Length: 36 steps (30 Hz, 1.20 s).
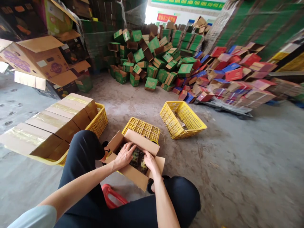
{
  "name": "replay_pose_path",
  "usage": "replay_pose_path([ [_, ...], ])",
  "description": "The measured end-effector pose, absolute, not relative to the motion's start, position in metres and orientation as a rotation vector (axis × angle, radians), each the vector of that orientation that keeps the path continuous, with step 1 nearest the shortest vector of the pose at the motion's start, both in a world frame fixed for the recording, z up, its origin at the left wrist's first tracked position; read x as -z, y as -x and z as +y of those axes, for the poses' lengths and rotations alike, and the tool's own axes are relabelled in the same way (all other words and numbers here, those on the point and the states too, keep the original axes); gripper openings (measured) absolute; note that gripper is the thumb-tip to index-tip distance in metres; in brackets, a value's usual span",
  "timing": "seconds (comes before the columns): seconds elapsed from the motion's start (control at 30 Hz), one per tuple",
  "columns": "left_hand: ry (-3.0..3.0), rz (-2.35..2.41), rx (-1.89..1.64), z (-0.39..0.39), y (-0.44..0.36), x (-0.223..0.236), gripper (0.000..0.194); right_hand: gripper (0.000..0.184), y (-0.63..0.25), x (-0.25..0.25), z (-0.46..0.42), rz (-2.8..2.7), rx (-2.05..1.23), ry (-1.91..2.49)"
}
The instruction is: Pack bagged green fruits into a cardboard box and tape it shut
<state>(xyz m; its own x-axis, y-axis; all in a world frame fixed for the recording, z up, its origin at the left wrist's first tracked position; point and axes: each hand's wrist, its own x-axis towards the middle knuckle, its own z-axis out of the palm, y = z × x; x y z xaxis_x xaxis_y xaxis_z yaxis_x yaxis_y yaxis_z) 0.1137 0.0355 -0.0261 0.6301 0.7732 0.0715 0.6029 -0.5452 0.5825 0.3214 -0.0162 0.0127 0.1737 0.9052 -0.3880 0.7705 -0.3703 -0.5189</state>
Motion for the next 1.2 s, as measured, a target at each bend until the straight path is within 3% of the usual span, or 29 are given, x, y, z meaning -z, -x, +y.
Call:
replay_pose_path([
  [0.1, -2.366, 0.893, -0.559, 0.022, -0.131, 0.026, 0.054, 0.046, -0.311, -0.012, -0.021, -1.73, -0.876, 2.404],
  [0.4, -2.391, 0.836, -0.551, -0.012, -0.133, 0.033, 0.025, 0.033, -0.289, -0.008, -0.024, -1.995, -0.642, 2.54],
  [0.6, -2.586, 0.553, -0.323, -0.022, -0.116, 0.042, 0.055, 0.032, -0.299, -0.025, -0.027, -2.029, -0.701, 2.35],
  [0.83, -2.368, 0.76, -0.352, -0.023, -0.144, 0.032, 0.044, 0.052, -0.344, -0.063, -0.06, -1.656, -0.543, 1.987],
  [0.93, -2.033, 0.739, -0.396, -0.017, -0.152, 0.014, 0.039, 0.054, -0.354, -0.074, -0.075, -1.458, -0.556, 1.725],
  [1.13, -0.968, 0.539, -0.48, 0.002, -0.14, -0.034, 0.079, 0.056, -0.336, -0.074, -0.082, -1.397, -0.61, 1.526],
  [1.2, -0.729, 0.433, -0.473, 0.008, -0.134, -0.049, 0.079, 0.064, -0.328, -0.074, -0.079, -1.353, -0.655, 1.471],
])
